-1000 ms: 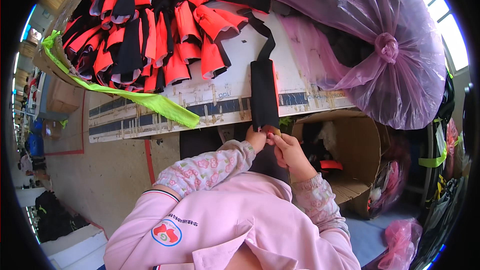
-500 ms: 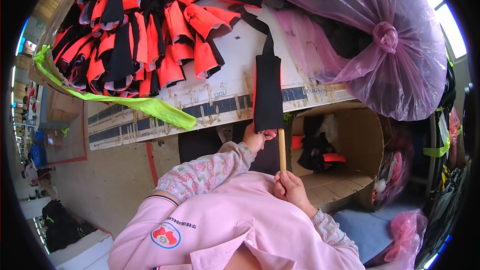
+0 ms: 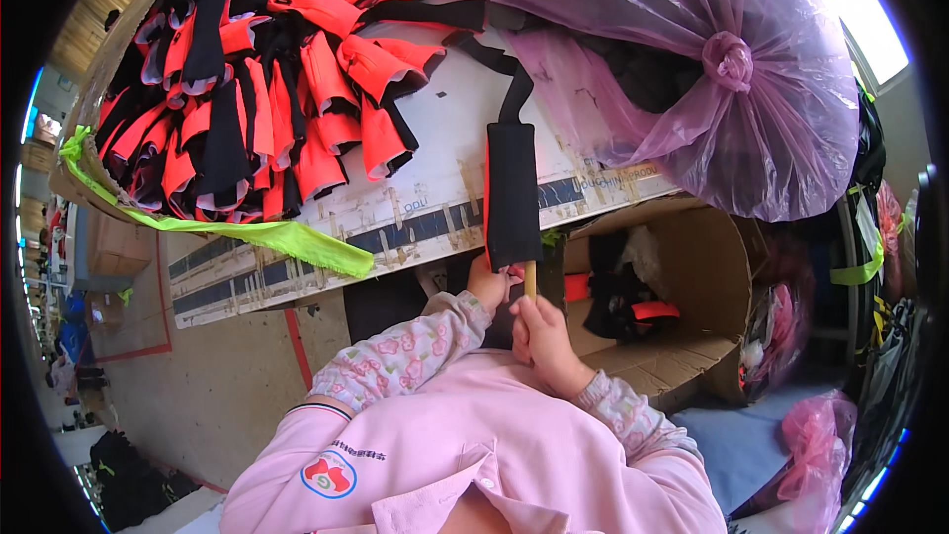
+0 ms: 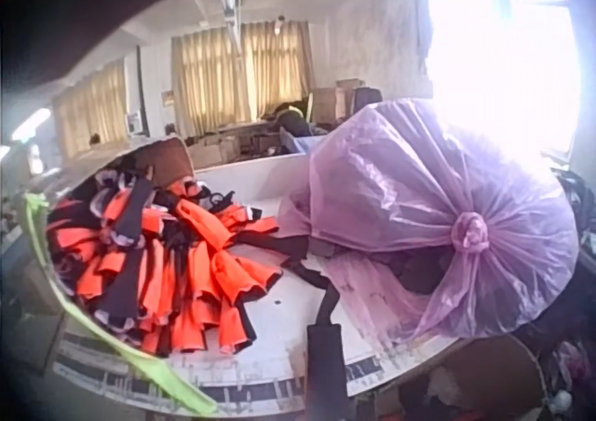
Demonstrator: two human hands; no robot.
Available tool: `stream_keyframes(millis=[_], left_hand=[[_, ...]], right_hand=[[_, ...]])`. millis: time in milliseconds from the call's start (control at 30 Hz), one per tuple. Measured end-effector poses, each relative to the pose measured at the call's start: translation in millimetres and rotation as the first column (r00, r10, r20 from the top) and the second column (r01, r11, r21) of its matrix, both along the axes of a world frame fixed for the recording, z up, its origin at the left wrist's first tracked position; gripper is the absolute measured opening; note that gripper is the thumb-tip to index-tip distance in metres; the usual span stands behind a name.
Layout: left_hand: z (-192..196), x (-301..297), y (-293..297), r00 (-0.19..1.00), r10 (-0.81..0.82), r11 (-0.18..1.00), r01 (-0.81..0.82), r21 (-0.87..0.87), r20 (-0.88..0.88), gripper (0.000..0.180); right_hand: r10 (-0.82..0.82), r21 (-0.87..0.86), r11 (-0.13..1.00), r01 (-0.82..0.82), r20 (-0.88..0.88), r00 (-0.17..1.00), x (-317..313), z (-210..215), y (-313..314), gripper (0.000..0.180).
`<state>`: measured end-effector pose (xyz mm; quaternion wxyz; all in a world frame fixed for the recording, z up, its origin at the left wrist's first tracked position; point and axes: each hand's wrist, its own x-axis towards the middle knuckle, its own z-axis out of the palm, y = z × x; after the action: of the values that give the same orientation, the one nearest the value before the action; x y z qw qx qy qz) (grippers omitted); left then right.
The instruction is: Turning fabric components inside out using a wooden stick tool on an industrial assembly line.
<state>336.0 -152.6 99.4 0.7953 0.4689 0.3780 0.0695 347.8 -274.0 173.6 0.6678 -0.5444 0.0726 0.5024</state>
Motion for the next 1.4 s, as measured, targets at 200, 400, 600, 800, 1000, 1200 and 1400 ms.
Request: stream_keyframes(millis=[200, 400, 600, 800, 1000, 1200, 1400], left_hand=[[5, -1, 9, 1.0, -0.016, 1.0, 0.016, -0.007, -0.004, 0.021], [49, 9, 71, 0.962, 0.136, 0.976, -0.171, 0.136, 0.237, 0.022], [61, 21, 87, 0.97, 0.132, 0.988, -0.145, 0.047, 0.205, 0.027], [18, 4, 42, 0.978, -0.191, 0.982, 0.19, 0.016, 0.087, 0.03], [14, 4, 46, 0.98, -0.192, 0.98, 0.195, -0.048, 0.054, 0.02], [11, 7, 44, 0.979, -0.179, 0.981, 0.186, -0.064, 0.096, 0.02], [14, 6, 48, 0.979, -0.183, 0.982, 0.186, -0.026, 0.088, 0.022]], right_hand=[[0.093, -0.028, 0.996, -0.09, 0.136, 0.986, 34, -17, 2, 0.02], [0.423, -0.368, 0.904, -0.217, 0.706, 0.568, 48, -33, -77, 0.02], [0.352, -0.38, 0.895, 0.234, 0.923, 0.153, 108, -29, -93, 0.017], [0.427, -0.278, 0.866, 0.417, 0.844, -0.324, 216, 29, -2, 0.013], [0.796, -0.332, 0.547, 0.768, 0.492, -0.354, 350, 65, 54, 0.023], [0.938, -0.393, 0.265, 0.881, 0.316, -0.142, 413, 40, 44, 0.012], [0.677, -0.345, 0.736, 0.583, 0.373, -0.635, 306, 65, 86, 0.008]])
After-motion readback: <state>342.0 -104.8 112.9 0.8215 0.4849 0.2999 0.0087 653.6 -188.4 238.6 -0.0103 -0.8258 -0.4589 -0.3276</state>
